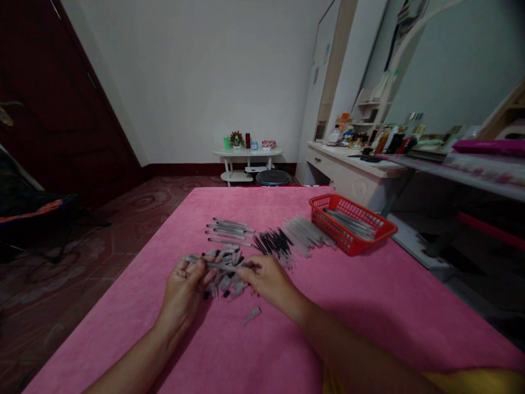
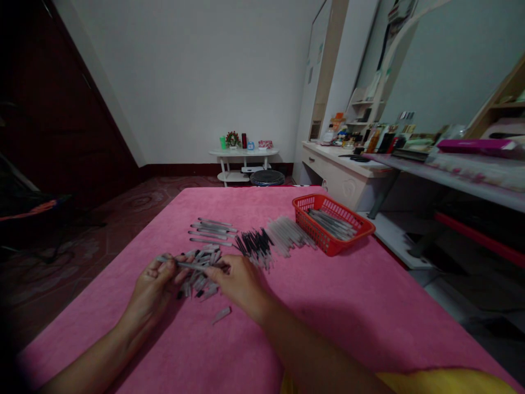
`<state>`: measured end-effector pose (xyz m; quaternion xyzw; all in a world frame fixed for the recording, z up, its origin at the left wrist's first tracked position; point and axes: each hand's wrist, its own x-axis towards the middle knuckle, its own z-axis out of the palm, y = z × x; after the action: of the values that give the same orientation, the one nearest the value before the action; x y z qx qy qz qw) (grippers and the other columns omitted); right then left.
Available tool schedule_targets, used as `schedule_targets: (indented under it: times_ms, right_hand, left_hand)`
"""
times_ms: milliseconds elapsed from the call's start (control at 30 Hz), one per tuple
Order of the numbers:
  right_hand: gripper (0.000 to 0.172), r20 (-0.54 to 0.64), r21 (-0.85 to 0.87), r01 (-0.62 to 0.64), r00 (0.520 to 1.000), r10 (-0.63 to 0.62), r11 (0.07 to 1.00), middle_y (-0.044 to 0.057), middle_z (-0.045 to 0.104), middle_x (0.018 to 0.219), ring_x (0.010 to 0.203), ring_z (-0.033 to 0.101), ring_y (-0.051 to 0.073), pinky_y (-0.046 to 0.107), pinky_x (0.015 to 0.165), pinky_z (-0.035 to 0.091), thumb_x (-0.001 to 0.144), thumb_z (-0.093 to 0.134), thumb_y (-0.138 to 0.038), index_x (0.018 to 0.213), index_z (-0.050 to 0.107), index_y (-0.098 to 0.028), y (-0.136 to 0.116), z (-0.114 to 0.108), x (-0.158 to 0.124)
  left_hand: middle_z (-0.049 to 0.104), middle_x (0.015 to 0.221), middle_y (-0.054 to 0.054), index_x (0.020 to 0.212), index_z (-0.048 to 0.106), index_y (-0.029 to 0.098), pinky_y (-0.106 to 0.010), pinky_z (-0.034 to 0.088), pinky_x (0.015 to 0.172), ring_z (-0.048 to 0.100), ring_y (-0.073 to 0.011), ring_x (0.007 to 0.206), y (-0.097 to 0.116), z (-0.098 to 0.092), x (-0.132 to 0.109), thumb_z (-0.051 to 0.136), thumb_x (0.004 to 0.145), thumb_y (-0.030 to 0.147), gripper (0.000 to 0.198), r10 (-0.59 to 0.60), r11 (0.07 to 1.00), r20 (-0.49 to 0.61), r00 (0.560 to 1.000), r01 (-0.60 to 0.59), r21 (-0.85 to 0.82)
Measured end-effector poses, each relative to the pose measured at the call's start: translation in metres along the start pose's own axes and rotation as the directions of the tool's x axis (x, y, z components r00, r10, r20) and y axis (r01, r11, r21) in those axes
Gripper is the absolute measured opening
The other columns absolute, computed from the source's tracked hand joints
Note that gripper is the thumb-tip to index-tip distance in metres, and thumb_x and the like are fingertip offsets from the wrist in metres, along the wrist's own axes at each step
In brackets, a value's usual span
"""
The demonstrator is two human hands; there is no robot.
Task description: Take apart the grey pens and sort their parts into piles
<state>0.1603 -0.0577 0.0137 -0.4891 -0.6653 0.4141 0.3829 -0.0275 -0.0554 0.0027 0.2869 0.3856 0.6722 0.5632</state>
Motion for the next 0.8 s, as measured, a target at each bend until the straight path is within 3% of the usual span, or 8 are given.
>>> schedule_targets:
  times_ms: [100, 167, 233, 367, 433, 567, 700, 800]
  right_hand:
    - [0.018, -0.015, -0.025, -0.012, 1.000, 0.012, 1.000, 0.000, 0.065, 0.064, 0.056, 0.055, 0.011, 0.020, 0.051, 0.038, 0.080, 0.061, -0.033, 0.075, 0.068, -0.017, -0.0016, -0.0003, -0.0004]
    - [0.015, -0.061, -0.042, -0.002, 0.998, 0.000, 0.999, -0.001, 0.066, 0.071, 0.059, 0.056, 0.011, 0.019, 0.052, 0.038, 0.072, 0.069, -0.031, 0.081, 0.068, -0.019, -0.0026, -0.0006, -0.0001]
    - [0.024, -0.085, -0.055, -0.001, 0.996, -0.004, 0.998, -0.001, 0.067, 0.075, 0.061, 0.056, 0.011, 0.019, 0.052, 0.038, 0.068, 0.073, -0.031, 0.089, 0.068, -0.020, -0.0024, -0.0008, 0.0002]
    - [0.017, -0.020, -0.073, -0.031, 0.999, 0.029, 0.997, 0.000, 0.065, 0.069, 0.058, 0.055, 0.011, 0.020, 0.052, 0.037, 0.081, 0.060, -0.034, 0.083, 0.067, -0.019, 0.0003, -0.0008, -0.0001]
    - [0.013, -0.026, -0.095, -0.045, 0.999, 0.043, 0.994, -0.001, 0.064, 0.070, 0.059, 0.055, 0.011, 0.020, 0.052, 0.037, 0.078, 0.062, -0.031, 0.083, 0.067, -0.019, 0.0008, -0.0011, -0.0002]
    - [0.033, -0.066, -0.111, -0.034, 0.997, 0.026, 0.993, -0.002, 0.065, 0.077, 0.062, 0.055, 0.011, 0.019, 0.053, 0.037, 0.066, 0.074, -0.027, 0.097, 0.065, -0.022, -0.0004, -0.0017, 0.0000]
    - [0.013, -0.005, -0.095, -0.028, 1.000, 0.028, 0.995, -0.001, 0.065, 0.070, 0.060, 0.055, 0.011, 0.020, 0.052, 0.037, 0.078, 0.062, -0.030, 0.084, 0.068, -0.020, 0.0017, -0.0009, -0.0004]
    - [0.016, -0.027, -0.097, -0.025, 0.999, 0.023, 0.995, -0.001, 0.066, 0.074, 0.061, 0.056, 0.011, 0.020, 0.052, 0.036, 0.073, 0.067, -0.027, 0.088, 0.068, -0.021, 0.0047, -0.0009, 0.0000]
  left_hand:
    - [0.072, 0.080, -0.002, 0.078, 0.061, 0.018, -0.022, 0.058, 0.069, 0.070, -0.0173, 0.083, -0.0011, -0.0011, 0.0004, 0.085, 0.058, 0.026, 0.033, 0.000, 1.000, 0.001, 1.000, 0.000, 0.011]
    - [0.073, 0.081, -0.003, 0.078, 0.060, 0.018, -0.023, 0.058, 0.069, 0.070, -0.0178, 0.084, -0.0015, -0.0015, 0.0006, 0.084, 0.058, 0.026, 0.032, 0.000, 1.000, 0.010, 1.000, -0.001, 0.008]
    - [0.072, 0.080, -0.003, 0.078, 0.060, 0.017, -0.023, 0.058, 0.069, 0.070, -0.0181, 0.085, -0.0015, -0.0015, 0.0006, 0.085, 0.058, 0.026, 0.033, 0.001, 1.000, 0.011, 1.000, -0.001, 0.001]
    - [0.072, 0.079, -0.002, 0.078, 0.060, 0.017, -0.023, 0.058, 0.069, 0.070, -0.0179, 0.084, -0.0006, -0.0007, -0.0006, 0.085, 0.058, 0.025, 0.033, 0.007, 1.000, 0.004, 1.000, -0.007, 0.003]
    - [0.072, 0.080, -0.003, 0.078, 0.060, 0.017, -0.023, 0.058, 0.069, 0.070, -0.0180, 0.085, -0.0002, -0.0003, -0.0010, 0.084, 0.059, 0.024, 0.032, 0.009, 1.000, 0.012, 1.000, -0.009, 0.011]
    - [0.072, 0.082, -0.003, 0.077, 0.059, 0.017, -0.024, 0.058, 0.069, 0.069, -0.0178, 0.084, -0.0005, -0.0006, -0.0004, 0.083, 0.060, 0.024, 0.031, 0.015, 1.000, 0.022, 1.000, -0.015, 0.015]
    - [0.072, 0.082, -0.004, 0.079, 0.059, 0.017, -0.024, 0.057, 0.071, 0.069, -0.0178, 0.085, -0.0016, -0.0021, 0.0004, 0.083, 0.060, 0.024, 0.032, 0.012, 1.000, 0.026, 1.000, -0.012, 0.011]
    - [0.072, 0.082, -0.003, 0.079, 0.059, 0.017, -0.024, 0.057, 0.070, 0.069, -0.0179, 0.085, -0.0018, -0.0025, 0.0004, 0.083, 0.060, 0.024, 0.031, 0.009, 1.000, 0.033, 0.999, -0.010, 0.013]
